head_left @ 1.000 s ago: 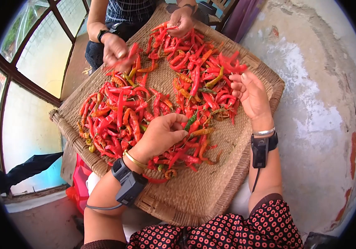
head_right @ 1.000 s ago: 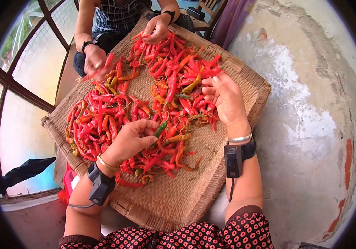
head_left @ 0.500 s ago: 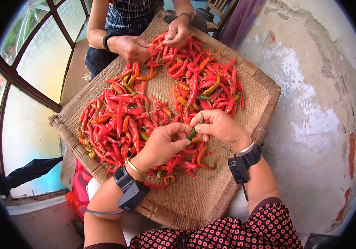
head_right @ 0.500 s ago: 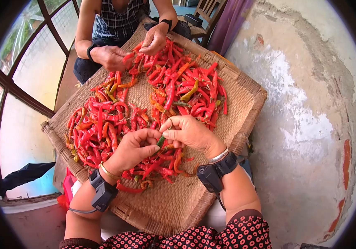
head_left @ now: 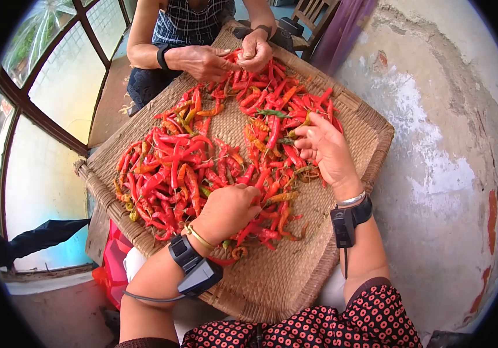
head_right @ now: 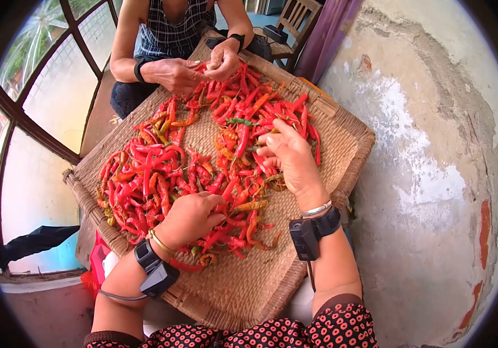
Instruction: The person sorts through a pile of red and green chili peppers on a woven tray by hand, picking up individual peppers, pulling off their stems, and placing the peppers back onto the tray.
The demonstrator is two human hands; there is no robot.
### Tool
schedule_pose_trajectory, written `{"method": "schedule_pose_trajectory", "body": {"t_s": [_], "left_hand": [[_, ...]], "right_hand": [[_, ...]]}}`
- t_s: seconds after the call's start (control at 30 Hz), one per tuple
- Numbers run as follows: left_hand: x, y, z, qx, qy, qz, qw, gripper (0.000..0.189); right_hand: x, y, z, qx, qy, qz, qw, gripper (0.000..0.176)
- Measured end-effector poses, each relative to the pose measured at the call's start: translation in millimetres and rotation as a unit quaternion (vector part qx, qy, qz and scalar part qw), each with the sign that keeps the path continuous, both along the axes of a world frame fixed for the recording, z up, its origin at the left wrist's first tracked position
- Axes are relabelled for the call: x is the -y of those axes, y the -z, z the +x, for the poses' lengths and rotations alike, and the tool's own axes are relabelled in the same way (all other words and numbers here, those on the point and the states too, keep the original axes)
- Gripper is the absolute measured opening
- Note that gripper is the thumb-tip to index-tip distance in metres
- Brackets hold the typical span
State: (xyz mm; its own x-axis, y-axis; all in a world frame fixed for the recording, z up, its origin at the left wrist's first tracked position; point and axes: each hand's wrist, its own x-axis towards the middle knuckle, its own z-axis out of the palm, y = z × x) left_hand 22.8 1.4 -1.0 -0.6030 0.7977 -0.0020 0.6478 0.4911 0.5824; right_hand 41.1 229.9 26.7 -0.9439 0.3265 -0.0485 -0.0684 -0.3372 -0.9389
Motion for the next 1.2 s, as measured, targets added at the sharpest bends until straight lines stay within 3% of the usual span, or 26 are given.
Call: {"method": "schedule_pose_trajectory", "body": {"t_s": [0.1, 0.13, 0.2, 0.23, 0.27, 0.37, 0.47, 0.5, 0.57, 0.67, 0.73, 0.77, 0.8, 0.83, 0.87, 0.93, 1.0, 1.07, 1.17, 1.2], "left_hand": [[1.6, 1.1, -1.0, -0.018, -0.011, -0.046, 0.999, 0.025], [2.2, 1.7, -1.5, -0.014, -0.011, -0.047, 0.999, 0.025], [3.0, 3.5, -2.0, -0.025, 0.002, -0.091, 0.996, 0.026], [3.1, 4.6, -2.1, -0.031, 0.010, -0.092, 0.995, 0.028], [2.7, 4.4, -1.7, -0.030, 0.011, -0.092, 0.995, 0.028], [1.8, 3.3, -1.9, -0.040, 0.007, -0.099, 0.994, 0.023], [0.9, 6.1, -2.9, -0.036, 0.013, -0.110, 0.993, 0.018], [0.5, 7.0, -2.9, -0.037, 0.018, -0.107, 0.993, 0.017], [0.3, 7.4, -2.5, -0.037, 0.025, -0.106, 0.993, 0.016], [0.4, 4.6, -4.7, -0.018, 0.016, -0.031, 0.999, 0.014], [0.0, -1.2, -7.6, 0.125, -0.021, 0.115, 0.985, 0.011], [-1.2, -0.3, -7.9, 0.124, -0.021, 0.115, 0.985, 0.011], [-2.9, 1.4, -7.7, 0.254, -0.062, 0.186, 0.947, 0.010], [-4.2, 2.6, -7.6, 0.378, -0.103, 0.253, 0.885, 0.010], [-4.4, -0.8, -7.8, 0.378, -0.103, 0.253, 0.885, 0.010], [-3.8, -11.2, -8.9, 0.493, -0.138, 0.247, 0.823, 0.008], [-3.8, -9.0, -9.7, 0.494, -0.144, 0.259, 0.818, 0.007], [-2.9, -9.2, -11.0, 0.495, -0.150, 0.271, 0.812, 0.007], [-0.9, -8.0, -13.3, 0.491, -0.115, 0.241, 0.829, 0.008], [-1.4, -1.2, -13.3, 0.431, -0.127, 0.241, 0.860, 0.011]], "right_hand": [[-3.4, 7.0, 2.6, 0.122, -0.126, 0.199, 0.964, 0.036], [-2.7, 10.5, 4.3, 0.127, -0.127, 0.198, 0.964, 0.036], [-1.8, 19.6, 8.4, 0.143, -0.233, 0.355, 0.894, 0.029], [0.7, 14.0, 11.3, 0.146, -0.265, 0.464, 0.833, 0.026], [1.5, 16.4, 14.3, 0.148, -0.265, 0.463, 0.833, 0.026], [6.0, 24.8, 22.3, 0.106, -0.319, 0.615, 0.714, 0.025], [14.5, 37.7, 23.2, 0.047, -0.283, 0.670, 0.685, 0.025], [17.3, 37.9, 22.0, 0.048, -0.284, 0.669, 0.686, 0.025], [22.7, 34.4, 19.7, -0.004, -0.305, 0.600, 0.740, 0.031], [30.9, 19.9, 18.8, 0.030, -0.359, 0.504, 0.785, 0.036], [32.9, 12.2, 19.7, 0.059, -0.371, 0.457, 0.806, 0.034], [33.4, 10.9, 20.1, 0.089, -0.383, 0.409, 0.823, 0.032], [33.8, 15.8, 21.0, 0.089, -0.383, 0.409, 0.824, 0.032], [34.5, 24.5, 22.6, 0.069, -0.354, 0.338, 0.869, 0.030], [34.9, 29.4, 23.6, 0.049, -0.322, 0.265, 0.908, 0.028], [37.0, 16.8, 24.7, 0.080, -0.304, 0.285, 0.906, 0.026], [38.3, 13.1, 24.9, 0.109, -0.285, 0.305, 0.902, 0.025], [39.2, 14.5, 25.4, 0.049, -0.259, 0.328, 0.907, 0.020], [36.7, 5.9, 25.3, 0.080, -0.268, 0.269, 0.922, 0.016], [33.1, 3.5, 24.8, 0.080, -0.268, 0.269, 0.922, 0.016]]}}
